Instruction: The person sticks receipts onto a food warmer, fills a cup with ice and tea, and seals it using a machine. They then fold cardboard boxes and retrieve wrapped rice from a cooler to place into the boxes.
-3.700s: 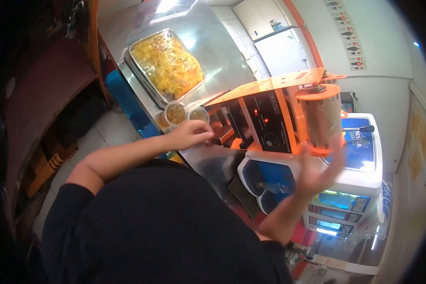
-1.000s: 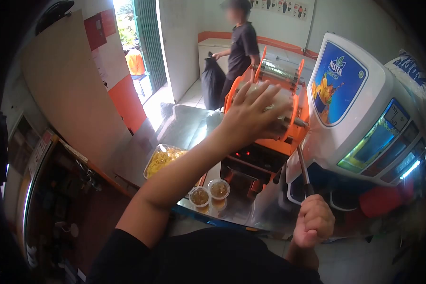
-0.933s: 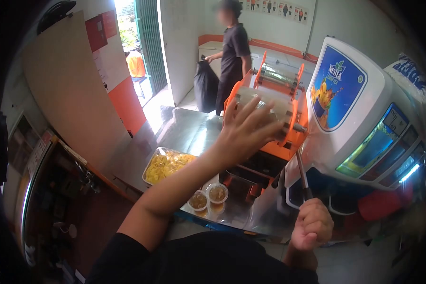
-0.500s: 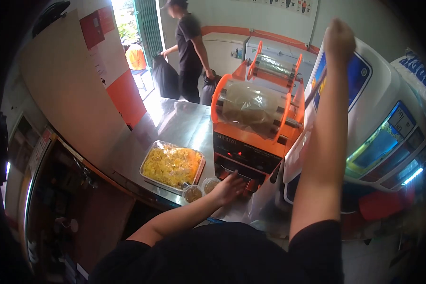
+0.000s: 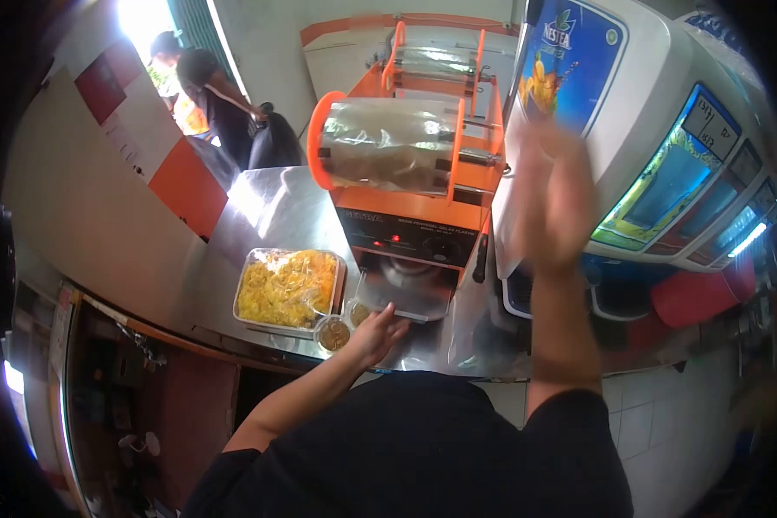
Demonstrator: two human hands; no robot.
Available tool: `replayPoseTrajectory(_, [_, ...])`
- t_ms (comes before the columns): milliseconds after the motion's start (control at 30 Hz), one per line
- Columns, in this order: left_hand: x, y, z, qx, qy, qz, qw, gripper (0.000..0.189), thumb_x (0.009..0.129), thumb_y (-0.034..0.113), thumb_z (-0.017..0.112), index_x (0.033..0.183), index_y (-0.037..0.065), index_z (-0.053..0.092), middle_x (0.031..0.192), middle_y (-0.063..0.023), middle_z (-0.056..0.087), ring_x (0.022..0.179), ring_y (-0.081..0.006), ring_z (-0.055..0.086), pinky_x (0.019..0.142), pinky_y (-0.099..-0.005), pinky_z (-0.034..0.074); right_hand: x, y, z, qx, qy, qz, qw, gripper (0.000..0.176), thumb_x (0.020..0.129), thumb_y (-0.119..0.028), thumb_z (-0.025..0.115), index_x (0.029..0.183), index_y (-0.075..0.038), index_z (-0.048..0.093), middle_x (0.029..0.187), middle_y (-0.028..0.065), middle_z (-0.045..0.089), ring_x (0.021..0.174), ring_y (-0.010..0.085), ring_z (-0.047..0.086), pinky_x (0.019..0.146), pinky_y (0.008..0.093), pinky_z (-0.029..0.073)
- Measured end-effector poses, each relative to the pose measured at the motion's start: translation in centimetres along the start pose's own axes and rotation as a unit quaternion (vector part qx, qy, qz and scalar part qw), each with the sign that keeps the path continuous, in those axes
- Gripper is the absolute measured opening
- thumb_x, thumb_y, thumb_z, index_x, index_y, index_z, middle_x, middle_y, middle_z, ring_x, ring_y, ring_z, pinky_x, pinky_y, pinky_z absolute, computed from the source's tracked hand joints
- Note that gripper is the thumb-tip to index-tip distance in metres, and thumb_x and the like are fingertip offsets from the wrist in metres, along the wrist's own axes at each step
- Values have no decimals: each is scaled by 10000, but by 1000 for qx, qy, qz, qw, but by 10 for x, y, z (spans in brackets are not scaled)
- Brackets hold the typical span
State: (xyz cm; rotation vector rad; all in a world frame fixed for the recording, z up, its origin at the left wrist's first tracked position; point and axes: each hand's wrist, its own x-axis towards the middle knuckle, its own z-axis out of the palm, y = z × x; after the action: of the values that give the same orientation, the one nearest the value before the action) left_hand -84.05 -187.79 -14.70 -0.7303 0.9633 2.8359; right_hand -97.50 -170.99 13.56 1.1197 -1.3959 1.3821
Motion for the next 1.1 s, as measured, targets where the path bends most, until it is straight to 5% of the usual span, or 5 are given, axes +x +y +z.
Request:
replayPoseTrajectory(300, [-74,-23,-62,62,-59,-100,991,392,973,259,484,1269,23,384,1314,-158,466,1211,-296,489,1036,-405,384,-303,44,-15,207,-112,781,579,333,963,-362,449,962,-68,605,783,40,633,656,176,604,614,277,491])
replayPoseTrajectory(433, [-88,2,-74,144,-18,-145,979,393,947,324,531,1184,14,478,1225,-148,537,1129,-257,547,952,-357,435,-321,41,24,436,12,794,424,441,963,-427,394,1126,-56,566,1021,109,649,887,224,638,767,356,530])
replayPoseTrajectory(700, [-90,81,58,771,8,475,423,793,587,373,828,1237,72,487,1186,-186,475,1098,-377,485,915,-425,432,-277,25,48,596,3,675,435,557,960,-457,365,1304,-26,444,1272,142,534,1152,274,535,970,436,452])
replayPoseTrajectory(967, [-66,102,77,744,-68,422,513,740,659,198,756,1325,139,440,1209,-182,474,1094,-345,516,942,-454,427,-294,10,28,543,-12,741,396,771,895,-675,257,1358,-74,399,1267,160,532,1148,314,537,940,465,463])
replayPoseTrajectory(1100, [-71,110,54,399,-55,322,857,612,817,319,568,1335,42,398,1221,-162,498,1061,-295,568,826,-361,503,-296,-3,-9,637,-241,702,210,913,821,-783,205,1357,-69,397,1223,215,543,1097,333,561,903,491,473])
